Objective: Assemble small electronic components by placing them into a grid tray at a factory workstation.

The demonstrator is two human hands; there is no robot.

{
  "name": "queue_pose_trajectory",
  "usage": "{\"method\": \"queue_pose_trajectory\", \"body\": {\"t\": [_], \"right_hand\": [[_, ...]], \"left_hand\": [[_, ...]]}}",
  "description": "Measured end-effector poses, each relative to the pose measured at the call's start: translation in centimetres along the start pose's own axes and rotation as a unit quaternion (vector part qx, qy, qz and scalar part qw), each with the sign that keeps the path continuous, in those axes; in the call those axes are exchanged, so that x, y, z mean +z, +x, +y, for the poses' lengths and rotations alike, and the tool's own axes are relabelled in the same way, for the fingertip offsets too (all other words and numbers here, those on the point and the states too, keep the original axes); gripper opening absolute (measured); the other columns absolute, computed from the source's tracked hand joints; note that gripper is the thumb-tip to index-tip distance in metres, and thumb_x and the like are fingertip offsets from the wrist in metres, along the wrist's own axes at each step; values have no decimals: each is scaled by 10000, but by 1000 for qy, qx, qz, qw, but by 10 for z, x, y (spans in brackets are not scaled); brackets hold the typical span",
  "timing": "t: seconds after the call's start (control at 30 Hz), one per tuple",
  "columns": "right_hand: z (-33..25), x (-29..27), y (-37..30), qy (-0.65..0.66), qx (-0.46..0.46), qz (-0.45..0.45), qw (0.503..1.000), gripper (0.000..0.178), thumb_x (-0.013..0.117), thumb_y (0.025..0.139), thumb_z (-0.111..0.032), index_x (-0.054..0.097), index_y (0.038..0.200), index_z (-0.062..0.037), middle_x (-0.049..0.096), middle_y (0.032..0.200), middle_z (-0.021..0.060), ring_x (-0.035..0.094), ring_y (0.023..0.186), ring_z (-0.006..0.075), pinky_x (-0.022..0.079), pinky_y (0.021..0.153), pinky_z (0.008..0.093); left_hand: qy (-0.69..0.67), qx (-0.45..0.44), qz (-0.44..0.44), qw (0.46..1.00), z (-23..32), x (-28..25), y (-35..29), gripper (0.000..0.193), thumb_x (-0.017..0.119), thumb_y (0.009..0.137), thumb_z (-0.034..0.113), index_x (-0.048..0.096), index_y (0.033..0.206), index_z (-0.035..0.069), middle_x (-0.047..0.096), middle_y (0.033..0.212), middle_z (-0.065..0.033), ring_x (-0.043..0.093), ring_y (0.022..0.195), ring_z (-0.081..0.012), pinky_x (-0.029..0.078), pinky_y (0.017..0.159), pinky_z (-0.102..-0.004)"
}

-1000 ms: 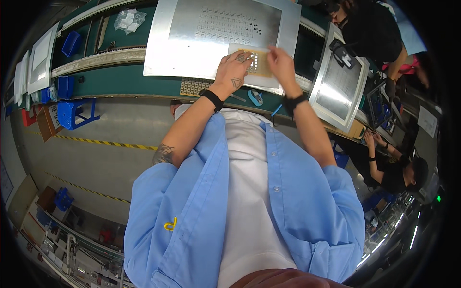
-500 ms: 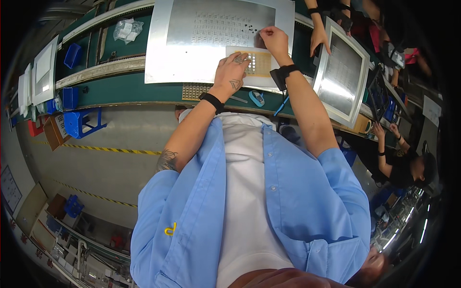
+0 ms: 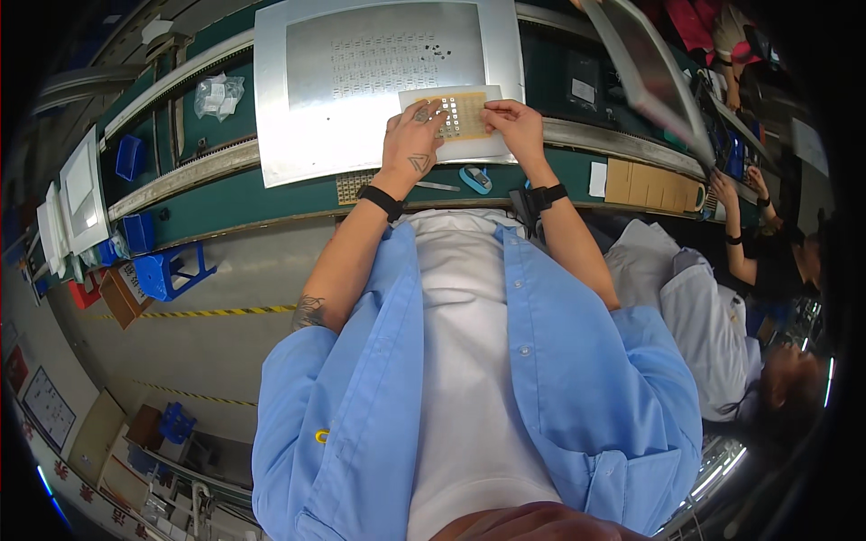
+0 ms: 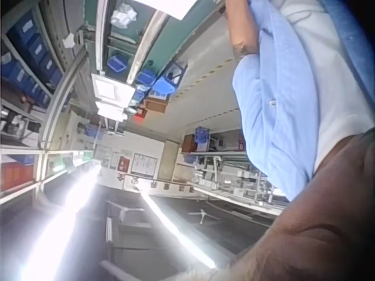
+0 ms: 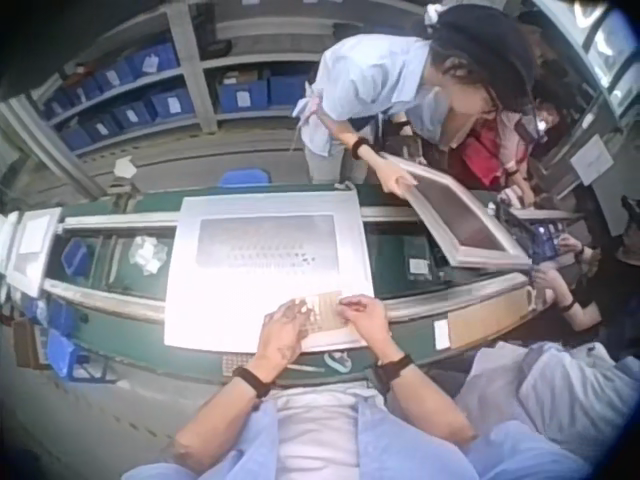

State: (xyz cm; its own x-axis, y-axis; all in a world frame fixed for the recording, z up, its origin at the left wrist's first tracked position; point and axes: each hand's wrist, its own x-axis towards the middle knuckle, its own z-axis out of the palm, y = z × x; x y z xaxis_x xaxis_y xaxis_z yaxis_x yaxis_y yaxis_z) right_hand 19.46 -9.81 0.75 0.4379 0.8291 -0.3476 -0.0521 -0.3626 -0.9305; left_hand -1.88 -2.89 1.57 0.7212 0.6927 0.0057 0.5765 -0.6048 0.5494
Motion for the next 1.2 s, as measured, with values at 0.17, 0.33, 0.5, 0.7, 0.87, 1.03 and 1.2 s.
{"method": "queue_pose_trajectory", "body": {"t": [0.17, 0.33, 0.5, 0.7, 0.87, 1.03, 1.2], "right_hand": [[-2, 8, 16, -176, -137, 18, 975, 166, 752, 856, -71, 739, 1001, 8, 738, 898, 119, 711, 778, 188, 566, 711, 297], [-5, 27, 28, -385, -299, -23, 873, 151, 733, 864, -89, 751, 1002, -33, 704, 912, 119, 691, 788, 250, 562, 746, 325], [-1, 28, 27, -378, -311, -27, 871, 141, 708, 856, -119, 757, 962, -40, 698, 932, 137, 693, 824, 314, 571, 774, 376], [-6, 19, 31, -338, -216, -46, 915, 149, 700, 872, -138, 754, 970, -41, 692, 930, 140, 689, 813, 313, 562, 765, 380], [-7, 14, 34, -358, -239, -55, 901, 141, 699, 878, -137, 752, 969, -43, 690, 921, 132, 685, 798, 308, 554, 747, 387], [-8, 18, 35, -352, -267, -61, 895, 127, 687, 886, -126, 743, 963, -42, 678, 910, 119, 675, 813, 313, 549, 752, 392], [-9, 22, 32, -384, -292, -67, 873, 111, 676, 894, -116, 729, 954, -39, 661, 907, 113, 662, 849, 322, 544, 768, 398]], "left_hand": [[-1, 13, -1, 1000, -3, 0, 2, 511, 741, 794, 84, 641, 1294, 123, 580, 1413, -48, 495, 1332, -275, 423, 1042, -452], [-17, -6, -12, 1000, -6, 2, 3, 536, 718, 788, 58, 632, 1309, 150, 555, 1441, -37, 457, 1369, -240, 382, 1063, -440], [37, 10, -3, 999, 0, -1, 4, 564, 732, 791, 70, 613, 1336, 151, 585, 1389, -69, 502, 1307, -291, 434, 1023, -452], [86, 1, -38, 996, 7, -2, 6, 584, 710, 808, 63, 597, 1364, 203, 547, 1434, -59, 475, 1324, -276, 429, 1025, -454], [58, -15, -34, 998, 7, 3, 6, 575, 668, 807, 41, 626, 1351, 223, 572, 1419, -57, 454, 1358, -253, 385, 1050, -441], [76, -12, -46, 996, 6, 1, 5, 576, 704, 818, 70, 597, 1364, 217, 540, 1449, -53, 469, 1338, -273, 412, 1044, -461], [70, -15, -43, 997, 7, 1, 5, 568, 698, 821, 64, 600, 1358, 223, 537, 1455, -50, 469, 1342, -273, 402, 1056, -460]]}}
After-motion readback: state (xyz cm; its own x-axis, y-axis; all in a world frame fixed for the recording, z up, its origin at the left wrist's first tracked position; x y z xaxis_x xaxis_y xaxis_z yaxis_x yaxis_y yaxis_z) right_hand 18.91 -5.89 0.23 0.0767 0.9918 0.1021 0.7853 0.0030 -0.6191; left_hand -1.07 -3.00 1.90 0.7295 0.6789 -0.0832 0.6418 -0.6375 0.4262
